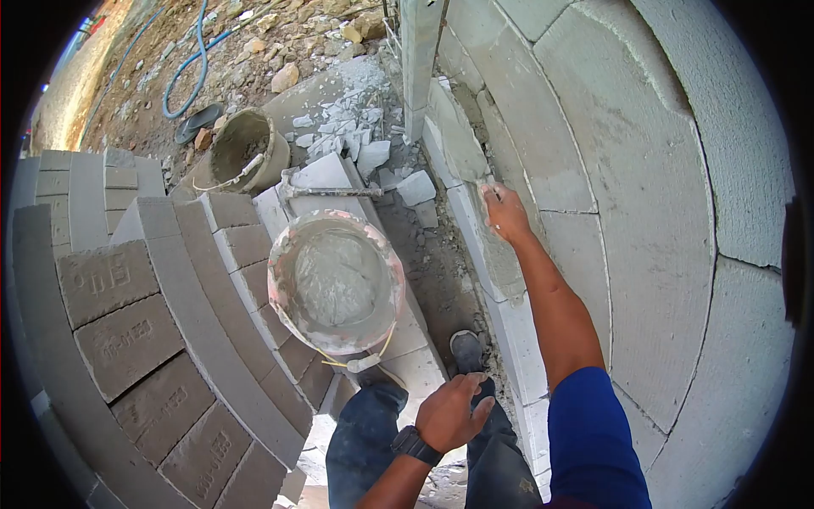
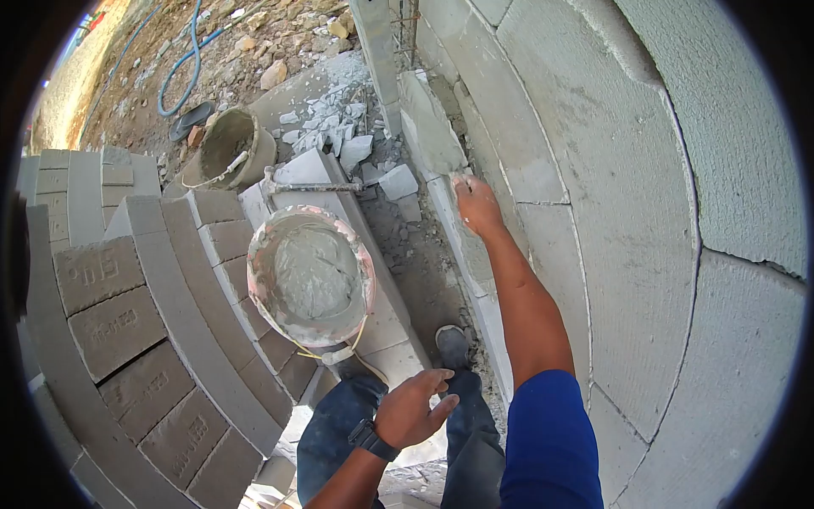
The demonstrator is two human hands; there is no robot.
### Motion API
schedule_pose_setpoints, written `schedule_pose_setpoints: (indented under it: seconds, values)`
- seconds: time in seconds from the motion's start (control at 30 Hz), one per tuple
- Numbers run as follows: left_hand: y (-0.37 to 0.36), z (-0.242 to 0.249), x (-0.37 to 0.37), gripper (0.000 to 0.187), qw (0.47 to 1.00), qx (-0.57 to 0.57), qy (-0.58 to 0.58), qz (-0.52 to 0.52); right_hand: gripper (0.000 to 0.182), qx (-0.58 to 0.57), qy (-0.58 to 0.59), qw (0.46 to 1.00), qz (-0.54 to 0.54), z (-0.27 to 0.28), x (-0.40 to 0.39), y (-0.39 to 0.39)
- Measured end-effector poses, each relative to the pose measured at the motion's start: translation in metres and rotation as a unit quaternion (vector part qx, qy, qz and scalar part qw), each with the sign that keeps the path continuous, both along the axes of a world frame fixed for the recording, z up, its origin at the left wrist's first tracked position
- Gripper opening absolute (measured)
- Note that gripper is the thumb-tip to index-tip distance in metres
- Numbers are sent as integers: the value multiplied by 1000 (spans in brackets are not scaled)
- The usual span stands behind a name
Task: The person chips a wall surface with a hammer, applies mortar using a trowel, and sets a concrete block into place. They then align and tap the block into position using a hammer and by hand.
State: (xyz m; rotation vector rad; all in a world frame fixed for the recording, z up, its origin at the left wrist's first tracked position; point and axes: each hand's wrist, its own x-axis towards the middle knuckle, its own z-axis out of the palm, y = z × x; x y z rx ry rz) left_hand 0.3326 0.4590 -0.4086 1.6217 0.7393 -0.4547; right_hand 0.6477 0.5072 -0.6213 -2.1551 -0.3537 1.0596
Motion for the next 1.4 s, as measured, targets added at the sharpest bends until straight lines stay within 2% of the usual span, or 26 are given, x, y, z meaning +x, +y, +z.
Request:
schedule_pose_setpoints:
  seconds: [0.1, 0.2, 0.27, 0.63, 0.73, 0.83, 0.93, 1.07, 1.17, 1.27, 1.37, 1.4]
  values:
    - [-7, 0, 1, 44, 1000, 6, -11, 4, 44, -2, -25, 1000, 9, -3, -12, -33]
    - [-10, 1, 4, 44, 1000, 9, -12, 3, 47, -40, -16, 999, 6, 19, -24, -62]
    - [-13, 3, 7, 44, 1000, 6, -6, 0, 49, -38, -53, 998, 25, -4, -27, -97]
    - [-37, 0, 13, 45, 1000, 16, -2, -26, 47, -94, -55, 993, 36, 15, -81, -218]
    - [-45, -2, 15, 44, 999, 25, -7, -38, 40, -128, -170, 974, 74, 32, -101, -243]
    - [-52, 0, 17, 43, 999, 29, -13, -42, 42, -133, -282, 944, 107, 32, -121, -271]
    - [-61, -3, 17, 43, 998, 33, -16, -54, 48, -88, -367, 923, 81, 23, -140, -283]
    - [-69, -4, 20, 43, 998, 26, -4, -65, 48, -212, -205, 940, 171, 12, -137, -270]
    - [-75, -6, 20, 43, 996, 42, -4, -75, 49, -143, -251, 947, 137, 12, -141, -271]
    - [-76, -7, 19, 43, 996, 33, -1, -83, 48, -208, -190, 944, 172, 10, -135, -264]
    - [-75, -4, 20, 43, 996, 21, 13, -80, 45, -150, -229, 953, 131, 2, -137, -264]
    - [-76, -5, 19, 43, 997, 25, 9, -77, 45, -163, -213, 953, 139, 2, -136, -260]
